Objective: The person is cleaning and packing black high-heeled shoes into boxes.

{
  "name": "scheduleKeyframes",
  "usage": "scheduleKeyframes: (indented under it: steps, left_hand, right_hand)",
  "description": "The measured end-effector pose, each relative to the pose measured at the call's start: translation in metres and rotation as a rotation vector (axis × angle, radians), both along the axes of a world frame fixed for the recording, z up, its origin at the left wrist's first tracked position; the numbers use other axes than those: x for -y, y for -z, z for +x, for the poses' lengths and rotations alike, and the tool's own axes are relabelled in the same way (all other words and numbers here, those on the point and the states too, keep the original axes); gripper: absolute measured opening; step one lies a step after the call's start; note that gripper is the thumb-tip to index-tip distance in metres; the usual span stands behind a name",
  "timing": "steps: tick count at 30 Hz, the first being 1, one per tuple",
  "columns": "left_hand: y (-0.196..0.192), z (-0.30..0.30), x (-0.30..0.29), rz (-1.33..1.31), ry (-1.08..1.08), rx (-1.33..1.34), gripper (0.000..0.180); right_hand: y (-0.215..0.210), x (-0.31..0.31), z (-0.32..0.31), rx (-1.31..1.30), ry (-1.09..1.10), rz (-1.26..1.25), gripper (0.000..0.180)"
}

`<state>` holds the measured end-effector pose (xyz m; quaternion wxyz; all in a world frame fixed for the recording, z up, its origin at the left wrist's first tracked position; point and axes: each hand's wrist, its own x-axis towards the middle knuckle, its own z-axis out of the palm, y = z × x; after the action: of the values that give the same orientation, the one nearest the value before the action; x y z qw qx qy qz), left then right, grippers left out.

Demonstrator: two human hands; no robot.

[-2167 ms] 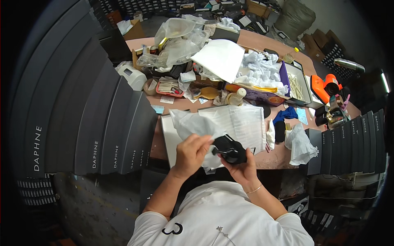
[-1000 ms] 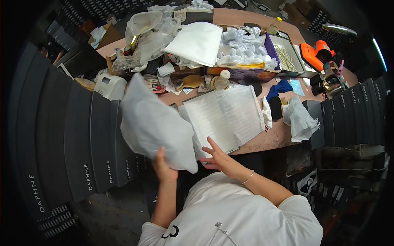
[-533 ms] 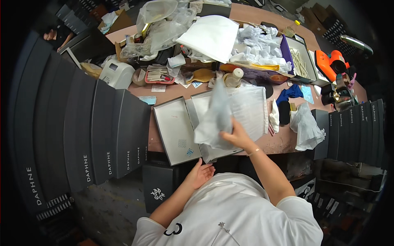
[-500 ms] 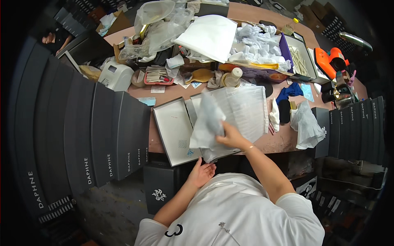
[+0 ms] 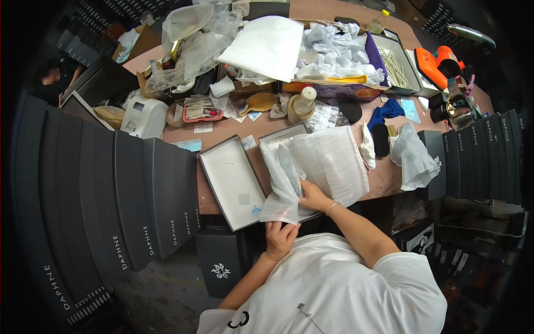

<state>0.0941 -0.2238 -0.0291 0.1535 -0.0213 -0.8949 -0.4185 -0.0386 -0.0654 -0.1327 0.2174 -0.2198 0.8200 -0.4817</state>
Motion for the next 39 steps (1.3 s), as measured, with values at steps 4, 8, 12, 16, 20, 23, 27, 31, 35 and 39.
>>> scheduleKeyframes:
  steps: [4, 8, 12, 16, 20, 23, 27, 31, 35, 39]
  left_hand:
    - [0.001, 0.013, 0.020, -0.094, -0.004, -0.047, 0.017]
    - [-0.021, -0.004, 0.009, -0.047, 0.307, -0.050, 0.023]
    - [-0.031, -0.016, 0.011, 0.061, 0.305, -0.007, 0.022]
    - [0.009, 0.016, 0.039, 0.150, 0.048, 0.288, 0.020]
    - [0.022, -0.009, 0.028, -0.058, 0.217, 0.169, 0.038]
    - [0.016, -0.059, 0.007, 0.040, 0.327, 0.231, 0.051]
    - [0.044, -0.108, -0.017, -0.019, 0.441, 0.260, 0.072]
    - [0.043, -0.136, -0.047, -0.884, 0.679, 0.651, 0.090]
    - [0.062, -0.164, -0.047, -0.675, 0.625, 0.519, 0.096]
    - [0.080, -0.141, -0.043, -0.789, 0.534, 0.307, 0.092]
  right_hand:
    - [-0.036, -0.005, 0.005, -0.027, 0.067, 0.025, 0.064]
    - [-0.005, -0.004, 0.016, -0.033, -0.090, 0.244, 0.068]
    - [0.006, -0.006, 0.013, -0.068, -0.080, 0.194, 0.068]
    - [-0.002, -0.012, 0.018, -0.118, -0.062, 0.113, 0.070]
    - [-0.026, 0.012, 0.010, -0.008, -0.151, 0.375, 0.069]
    - [-0.024, -0.001, 0.011, -0.168, -0.102, 0.294, 0.063]
    - [-0.028, -0.047, 0.030, 0.251, 0.367, -0.503, 0.040]
    - [-0.126, -0.108, 0.022, 0.165, 0.649, -0.130, 0.030]
    - [-0.148, -0.185, 0.034, -0.449, 0.950, 0.141, 0.032]
    - [-0.169, -0.283, 0.024, -0.585, 1.181, 0.568, 0.067]
